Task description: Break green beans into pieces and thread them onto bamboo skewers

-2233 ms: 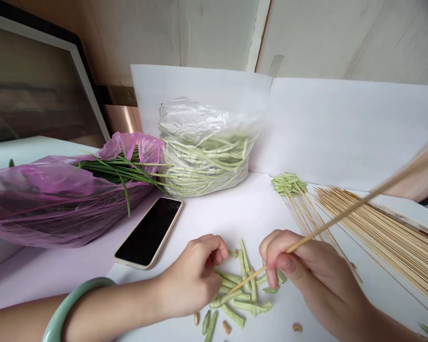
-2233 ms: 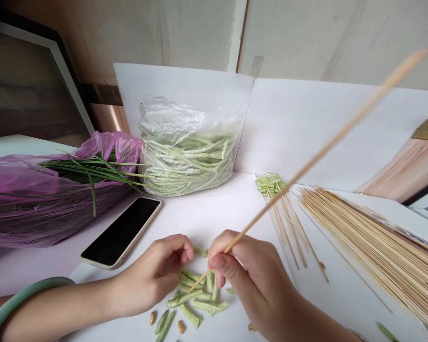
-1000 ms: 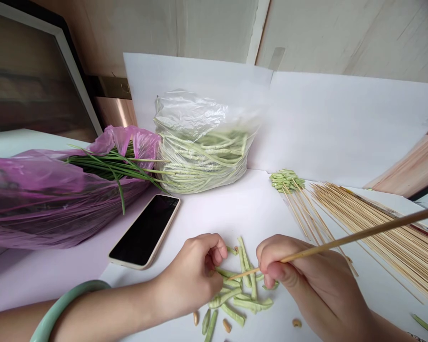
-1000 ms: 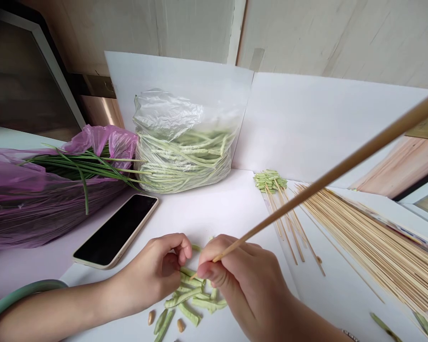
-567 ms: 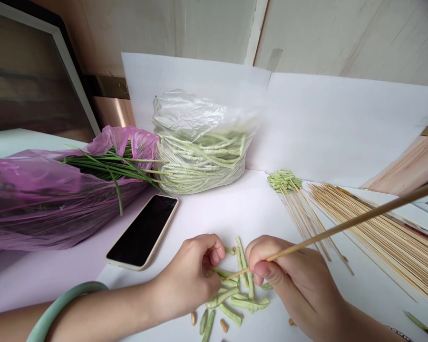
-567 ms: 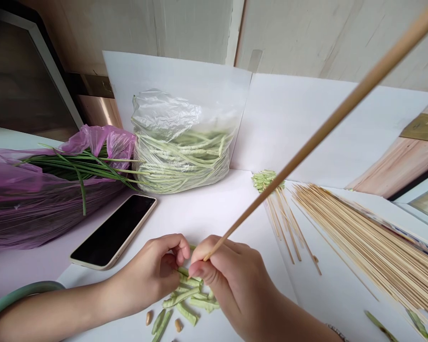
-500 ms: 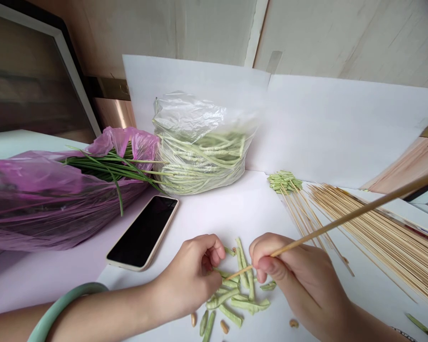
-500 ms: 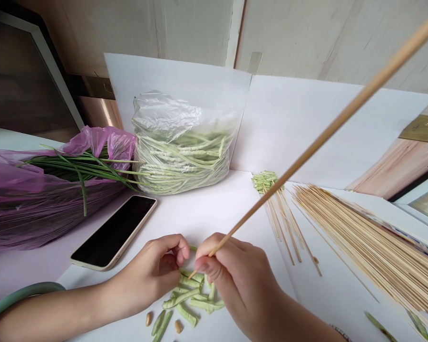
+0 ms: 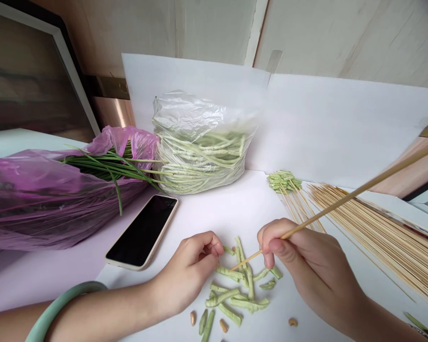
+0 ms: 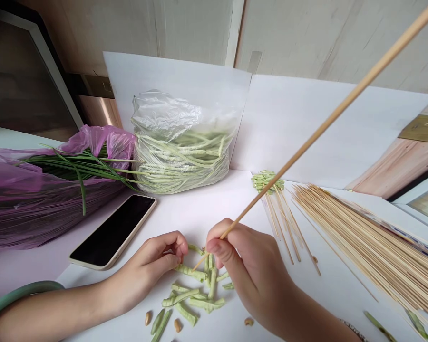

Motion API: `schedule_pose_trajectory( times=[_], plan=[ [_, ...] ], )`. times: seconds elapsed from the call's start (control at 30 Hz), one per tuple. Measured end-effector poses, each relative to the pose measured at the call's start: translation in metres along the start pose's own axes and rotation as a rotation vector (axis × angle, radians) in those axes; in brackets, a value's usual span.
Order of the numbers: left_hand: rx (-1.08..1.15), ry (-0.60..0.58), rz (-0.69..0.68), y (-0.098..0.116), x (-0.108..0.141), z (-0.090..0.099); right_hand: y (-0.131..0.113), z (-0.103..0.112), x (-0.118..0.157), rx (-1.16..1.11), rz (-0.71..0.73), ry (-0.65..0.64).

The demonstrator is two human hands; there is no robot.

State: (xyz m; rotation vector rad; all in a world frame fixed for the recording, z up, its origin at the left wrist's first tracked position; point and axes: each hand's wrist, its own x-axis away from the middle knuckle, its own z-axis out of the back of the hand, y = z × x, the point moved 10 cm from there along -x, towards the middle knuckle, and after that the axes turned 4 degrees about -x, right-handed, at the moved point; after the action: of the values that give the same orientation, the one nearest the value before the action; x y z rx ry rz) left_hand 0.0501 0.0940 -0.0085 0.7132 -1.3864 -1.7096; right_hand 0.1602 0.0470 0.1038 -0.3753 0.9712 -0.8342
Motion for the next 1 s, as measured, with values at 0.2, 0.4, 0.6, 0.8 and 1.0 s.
schedule_pose_trajectory(
  times=[0.2,0.4,0.6,0.8,1.0],
  plan=[
    [-0.041,-0.017,-0.005,-0.0022,0.001,-0.0038,-0.0004,-0.0036,-0.0014,0.033,-0.008,-0.013],
    [-0.236,-0.01,-0.078,0.0024,0.0023,-0.0065,-0.0021,-0.0033,-0.0015,0.052,0.014,-0.007],
    [-0.253,-0.019,-0.089,0.0017,0.0011,-0.0066,-0.001,-0.0024,-0.001,0.047,-0.003,0.0],
    [-0.215,-0.037,-0.068,-0.0042,-0.0005,-0.0074,-0.0012,-0.0042,-0.0035,0.054,-0.002,0.007],
    [-0.201,-0.045,-0.074,-0.0049,0.0003,-0.0086,0.0036,-0.007,-0.0032,0.02,-0.019,0.005]
  ],
)
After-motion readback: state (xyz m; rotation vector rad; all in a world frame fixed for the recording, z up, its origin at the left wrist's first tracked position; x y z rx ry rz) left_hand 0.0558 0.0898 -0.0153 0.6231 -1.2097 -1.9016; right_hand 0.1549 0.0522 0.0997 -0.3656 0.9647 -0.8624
